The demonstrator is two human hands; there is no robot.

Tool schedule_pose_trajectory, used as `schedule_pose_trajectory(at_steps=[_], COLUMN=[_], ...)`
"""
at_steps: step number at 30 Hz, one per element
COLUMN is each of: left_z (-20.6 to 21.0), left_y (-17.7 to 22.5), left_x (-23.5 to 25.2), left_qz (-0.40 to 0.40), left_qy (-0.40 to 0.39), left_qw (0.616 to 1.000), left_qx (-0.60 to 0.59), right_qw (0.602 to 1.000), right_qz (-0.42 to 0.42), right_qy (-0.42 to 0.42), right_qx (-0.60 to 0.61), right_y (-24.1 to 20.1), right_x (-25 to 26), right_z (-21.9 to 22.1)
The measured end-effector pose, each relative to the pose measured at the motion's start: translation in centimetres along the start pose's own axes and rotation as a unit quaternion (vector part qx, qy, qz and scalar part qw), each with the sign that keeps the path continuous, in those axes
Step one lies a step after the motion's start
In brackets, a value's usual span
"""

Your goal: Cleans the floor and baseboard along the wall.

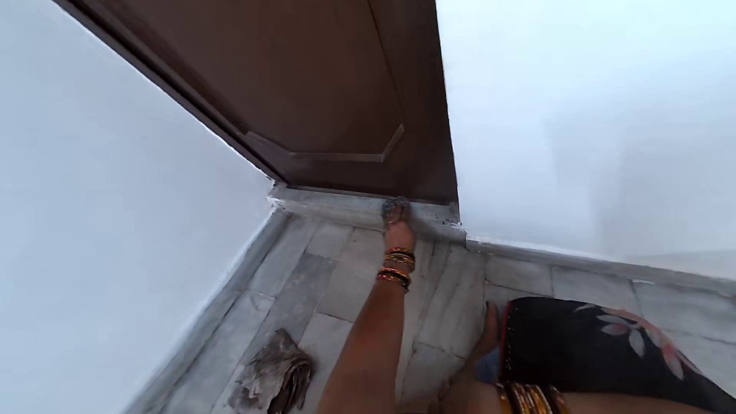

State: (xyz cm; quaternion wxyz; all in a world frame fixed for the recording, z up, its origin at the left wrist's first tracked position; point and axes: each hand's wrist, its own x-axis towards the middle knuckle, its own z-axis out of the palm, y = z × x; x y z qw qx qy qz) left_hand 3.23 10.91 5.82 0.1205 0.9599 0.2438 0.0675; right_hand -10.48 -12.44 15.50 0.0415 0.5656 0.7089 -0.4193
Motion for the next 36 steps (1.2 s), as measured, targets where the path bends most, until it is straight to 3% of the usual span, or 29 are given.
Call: schedule_pose_trajectory(at_steps=[6,9,13,16,22,24,28,30,31,32,34,36], left_z=[0.6,0.7,1.3,1.5,3.0,2.0,-0.6,-1.7,-2.1,-2.5,-2.9,-3.1], left_y=[9.6,10.0,6.9,4.6,-4.1,-7.7,-15.3,-17.8,-18.5,-18.7,-17.9,-16.2], left_x=[-3.7,-2.7,-1.9,-0.8,3.6,5.1,8.1,9.6,10.2,10.7,10.8,10.1], left_qz=[0.098,0.088,0.161,0.174,0.182,0.148,0.079,0.056,0.041,0.024,-0.022,-0.066], left_qy=[-0.053,-0.109,-0.079,-0.050,0.091,0.102,0.110,0.105,0.096,0.084,0.057,0.036], left_qw=[0.994,0.990,0.983,0.983,0.979,0.984,0.991,0.993,0.994,0.995,0.997,0.996], left_qx=[-0.006,0.030,0.036,0.030,-0.008,-0.004,0.006,0.024,0.035,0.045,0.053,0.051], right_qw=[1.000,0.999,0.999,0.999,0.996,0.994,0.964,0.971,0.968,0.966,0.948,0.903], right_qz=[0.003,0.024,0.039,0.046,0.053,0.067,0.199,0.163,0.135,0.138,0.220,0.304], right_qy=[0.013,0.012,-0.019,0.016,0.044,0.044,0.053,0.083,0.151,0.154,0.108,0.156], right_qx=[-0.025,-0.025,-0.020,0.020,0.056,0.070,0.166,0.152,0.148,0.155,0.205,0.262], right_y=[-0.6,-1.0,-0.4,1.2,3.9,3.2,0.3,0.7,1.4,1.6,0.8,-0.2], right_x=[0.0,-0.4,0.0,0.2,0.4,0.4,0.3,0.3,0.6,0.6,0.2,0.1], right_z=[1.2,1.1,1.2,2.3,3.5,1.8,-4.2,-2.9,-0.6,-0.5,-3.5,-4.5])
